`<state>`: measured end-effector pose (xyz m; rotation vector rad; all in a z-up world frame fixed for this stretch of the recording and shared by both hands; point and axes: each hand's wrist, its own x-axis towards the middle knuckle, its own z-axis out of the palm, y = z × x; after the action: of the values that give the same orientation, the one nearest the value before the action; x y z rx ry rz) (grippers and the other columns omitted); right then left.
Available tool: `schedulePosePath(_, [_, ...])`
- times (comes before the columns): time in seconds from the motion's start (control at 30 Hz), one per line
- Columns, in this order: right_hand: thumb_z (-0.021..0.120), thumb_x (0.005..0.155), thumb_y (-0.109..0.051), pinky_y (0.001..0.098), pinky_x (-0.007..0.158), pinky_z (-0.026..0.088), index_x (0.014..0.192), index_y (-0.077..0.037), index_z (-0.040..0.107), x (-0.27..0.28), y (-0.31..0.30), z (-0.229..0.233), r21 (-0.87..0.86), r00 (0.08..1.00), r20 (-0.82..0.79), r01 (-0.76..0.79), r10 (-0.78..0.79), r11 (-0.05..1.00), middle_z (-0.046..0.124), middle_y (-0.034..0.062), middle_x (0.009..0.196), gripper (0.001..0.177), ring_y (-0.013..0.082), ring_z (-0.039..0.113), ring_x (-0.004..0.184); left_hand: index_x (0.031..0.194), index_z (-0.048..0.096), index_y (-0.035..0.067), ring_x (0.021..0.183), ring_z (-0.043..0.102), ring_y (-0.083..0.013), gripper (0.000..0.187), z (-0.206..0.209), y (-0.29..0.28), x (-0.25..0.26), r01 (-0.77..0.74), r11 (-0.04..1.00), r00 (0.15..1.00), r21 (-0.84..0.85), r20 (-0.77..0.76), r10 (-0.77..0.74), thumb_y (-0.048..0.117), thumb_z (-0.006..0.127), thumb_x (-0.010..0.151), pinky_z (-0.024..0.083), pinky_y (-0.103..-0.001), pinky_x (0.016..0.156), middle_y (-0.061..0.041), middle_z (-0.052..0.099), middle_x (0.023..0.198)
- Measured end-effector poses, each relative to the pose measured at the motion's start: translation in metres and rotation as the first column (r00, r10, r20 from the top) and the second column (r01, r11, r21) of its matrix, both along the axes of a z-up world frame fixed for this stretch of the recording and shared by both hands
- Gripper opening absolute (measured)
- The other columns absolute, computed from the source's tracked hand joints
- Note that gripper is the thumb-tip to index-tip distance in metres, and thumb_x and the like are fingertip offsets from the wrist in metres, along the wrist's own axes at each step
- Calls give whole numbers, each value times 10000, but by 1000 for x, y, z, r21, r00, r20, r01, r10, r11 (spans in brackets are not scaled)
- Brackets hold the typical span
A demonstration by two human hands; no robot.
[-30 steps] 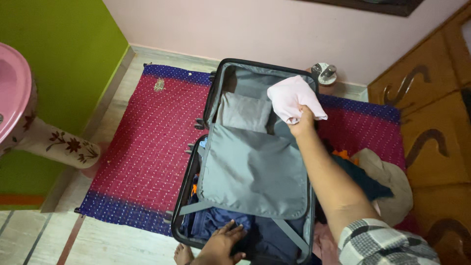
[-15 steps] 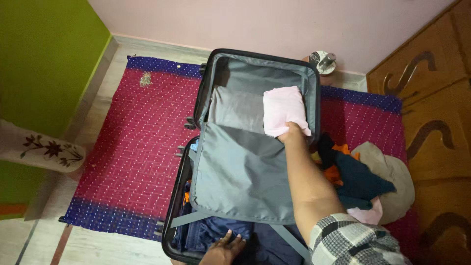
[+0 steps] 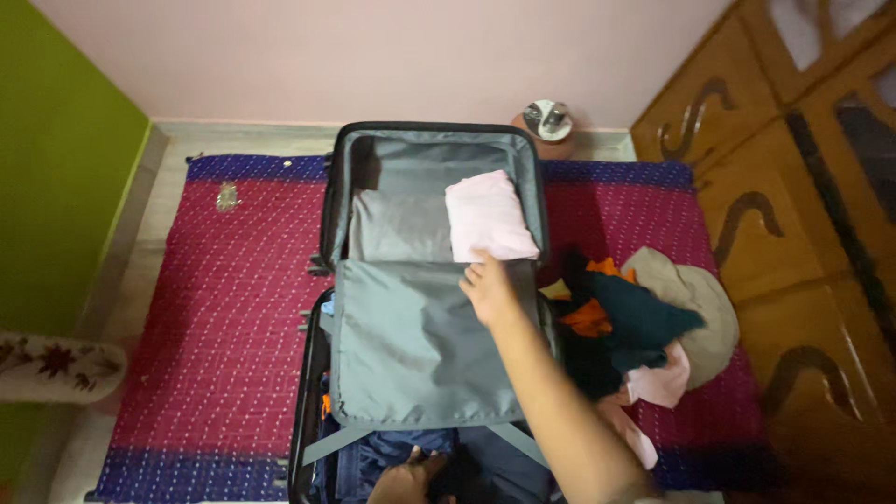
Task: The person folds various clothing items, including a teal shirt, an orange t-shirt, and beige pants, and places them into an open suitcase. The person arranges the folded clothes neatly inside the luggage.
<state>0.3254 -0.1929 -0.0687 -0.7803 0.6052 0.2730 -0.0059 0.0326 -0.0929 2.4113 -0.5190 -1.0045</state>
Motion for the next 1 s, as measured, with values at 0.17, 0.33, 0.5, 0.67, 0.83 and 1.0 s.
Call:
schedulePosePath(0.17, [796,803,-273,449,1173,371,1387,-103,515,-128,-3,63,-991,876,102,49,472,123,528,167,1443,670,342,448,1398,1264,640,191,1059,688,-395,545,15,-8,-1,-169,983,962,-72,207,181,529,701,841,551,-492,935,-162,708,1161])
schedulePosePath(0.33, [766,832,-251,545,1175,261,1407,-58,506,-221,-35,93,-961,746,18,196,665,-193,407,242,1522,660,459,304,1437,1233,601,179,961,716,-360,486,53,-54,10,-221,919,952,328,279,129,543,647,915,549,-535,880,-141,731,1034])
schedulePosePath(0.5, [710,899,-256,567,1194,206,1464,-49,478,-271,-56,105,-949,674,-30,213,738,-233,359,264,1567,645,451,291,1454,1525,297,87,946,735,-340,885,94,-75,24,-148,897,960,417,278,29,549,671,870,598,-471,815,-170,652,1167])
schedulePosePath(0.67, [684,905,-206,565,1209,196,1497,-33,463,-301,-74,117,-965,644,-23,186,764,-185,318,262,1592,655,433,280,1483,1570,174,121,1085,675,-336,1017,120,-103,28,-131,821,985,557,166,44,622,691,852,551,-497,912,-154,608,1222])
schedulePosePath(0.83, [663,910,-149,511,1208,241,1505,-27,457,-316,-90,122,-982,632,-30,126,774,-141,288,243,1619,641,421,260,1506,1466,336,84,1192,625,-297,750,125,-132,26,-56,815,955,576,269,-125,527,614,928,521,-501,938,-107,600,1284])
schedulePosePath(1.0, [614,884,-52,470,1227,275,1496,-49,498,-323,-97,94,-966,642,-47,167,765,-200,317,210,1652,623,378,287,1533,1424,455,96,1325,509,-304,486,126,-164,27,89,882,895,463,352,-275,280,513,978,471,-451,1046,-101,549,1387])
